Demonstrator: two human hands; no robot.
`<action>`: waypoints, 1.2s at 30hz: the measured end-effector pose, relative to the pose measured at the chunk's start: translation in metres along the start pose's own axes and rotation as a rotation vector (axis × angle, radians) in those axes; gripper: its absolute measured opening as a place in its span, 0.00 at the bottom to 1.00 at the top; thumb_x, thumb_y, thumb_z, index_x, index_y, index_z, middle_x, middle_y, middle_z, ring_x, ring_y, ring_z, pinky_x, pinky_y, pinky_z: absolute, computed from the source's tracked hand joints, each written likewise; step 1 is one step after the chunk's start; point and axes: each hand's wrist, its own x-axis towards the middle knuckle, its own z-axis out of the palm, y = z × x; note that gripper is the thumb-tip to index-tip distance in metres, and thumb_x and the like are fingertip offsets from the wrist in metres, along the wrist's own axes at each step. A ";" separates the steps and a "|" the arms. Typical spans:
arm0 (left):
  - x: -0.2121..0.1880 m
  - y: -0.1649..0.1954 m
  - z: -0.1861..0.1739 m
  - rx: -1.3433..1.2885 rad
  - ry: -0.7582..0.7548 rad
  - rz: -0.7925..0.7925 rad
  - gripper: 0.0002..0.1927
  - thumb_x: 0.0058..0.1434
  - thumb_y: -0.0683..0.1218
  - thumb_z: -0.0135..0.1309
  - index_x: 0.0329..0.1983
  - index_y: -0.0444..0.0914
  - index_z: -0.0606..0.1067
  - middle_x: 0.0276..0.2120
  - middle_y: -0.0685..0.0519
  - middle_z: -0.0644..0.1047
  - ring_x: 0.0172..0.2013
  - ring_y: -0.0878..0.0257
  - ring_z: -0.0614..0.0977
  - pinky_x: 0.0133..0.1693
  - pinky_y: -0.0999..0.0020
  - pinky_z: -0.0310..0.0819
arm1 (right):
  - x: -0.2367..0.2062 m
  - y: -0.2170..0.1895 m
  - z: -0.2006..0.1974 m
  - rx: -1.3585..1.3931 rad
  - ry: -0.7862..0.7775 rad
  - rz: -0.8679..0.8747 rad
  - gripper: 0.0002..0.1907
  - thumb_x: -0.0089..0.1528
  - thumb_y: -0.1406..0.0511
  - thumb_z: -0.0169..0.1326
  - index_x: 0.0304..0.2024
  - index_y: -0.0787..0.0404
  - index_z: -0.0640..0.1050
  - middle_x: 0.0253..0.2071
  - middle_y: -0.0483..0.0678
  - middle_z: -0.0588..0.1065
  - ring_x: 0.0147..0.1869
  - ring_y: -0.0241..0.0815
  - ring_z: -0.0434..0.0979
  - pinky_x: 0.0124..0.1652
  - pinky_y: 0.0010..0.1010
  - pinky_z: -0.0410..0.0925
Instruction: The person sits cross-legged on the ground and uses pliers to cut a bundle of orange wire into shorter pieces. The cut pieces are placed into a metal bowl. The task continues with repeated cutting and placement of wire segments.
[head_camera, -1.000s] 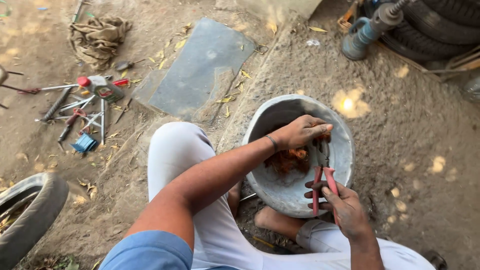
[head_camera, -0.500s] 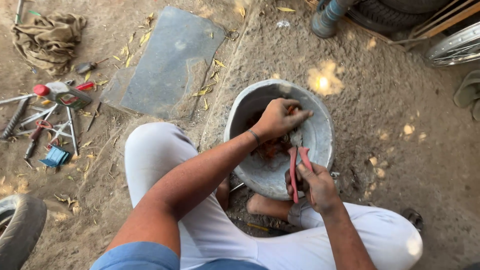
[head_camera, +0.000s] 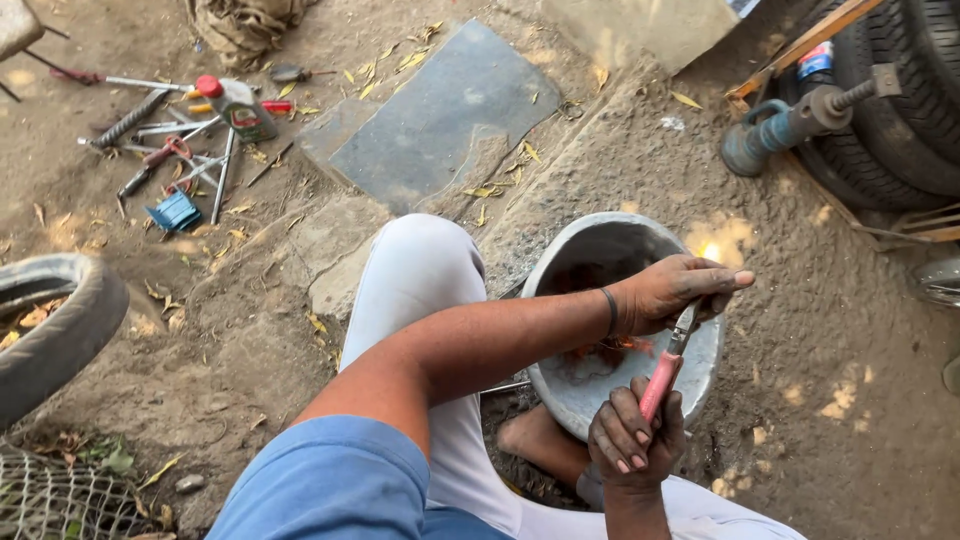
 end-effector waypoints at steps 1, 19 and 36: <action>0.002 -0.004 -0.003 -0.074 -0.070 0.013 0.28 0.66 0.63 0.65 0.29 0.35 0.74 0.24 0.56 0.70 0.25 0.67 0.69 0.27 0.70 0.64 | 0.002 0.001 0.001 -0.025 0.024 -0.002 0.19 0.78 0.56 0.45 0.36 0.59 0.67 0.30 0.49 0.68 0.27 0.37 0.72 0.29 0.29 0.71; 0.020 0.010 -0.056 0.941 0.402 0.017 0.29 0.53 0.65 0.63 0.33 0.33 0.81 0.28 0.45 0.83 0.32 0.56 0.86 0.40 0.61 0.79 | -0.012 -0.002 -0.026 -1.138 1.117 0.076 0.12 0.68 0.62 0.51 0.37 0.65 0.77 0.26 0.52 0.77 0.24 0.43 0.77 0.24 0.35 0.73; -0.008 -0.026 -0.062 1.323 0.367 -0.057 0.20 0.54 0.57 0.67 0.38 0.37 0.81 0.36 0.43 0.83 0.42 0.47 0.85 0.48 0.55 0.78 | -0.015 -0.013 -0.015 -0.916 1.006 0.105 0.15 0.66 0.66 0.45 0.47 0.72 0.76 0.46 0.68 0.80 0.46 0.58 0.85 0.42 0.45 0.79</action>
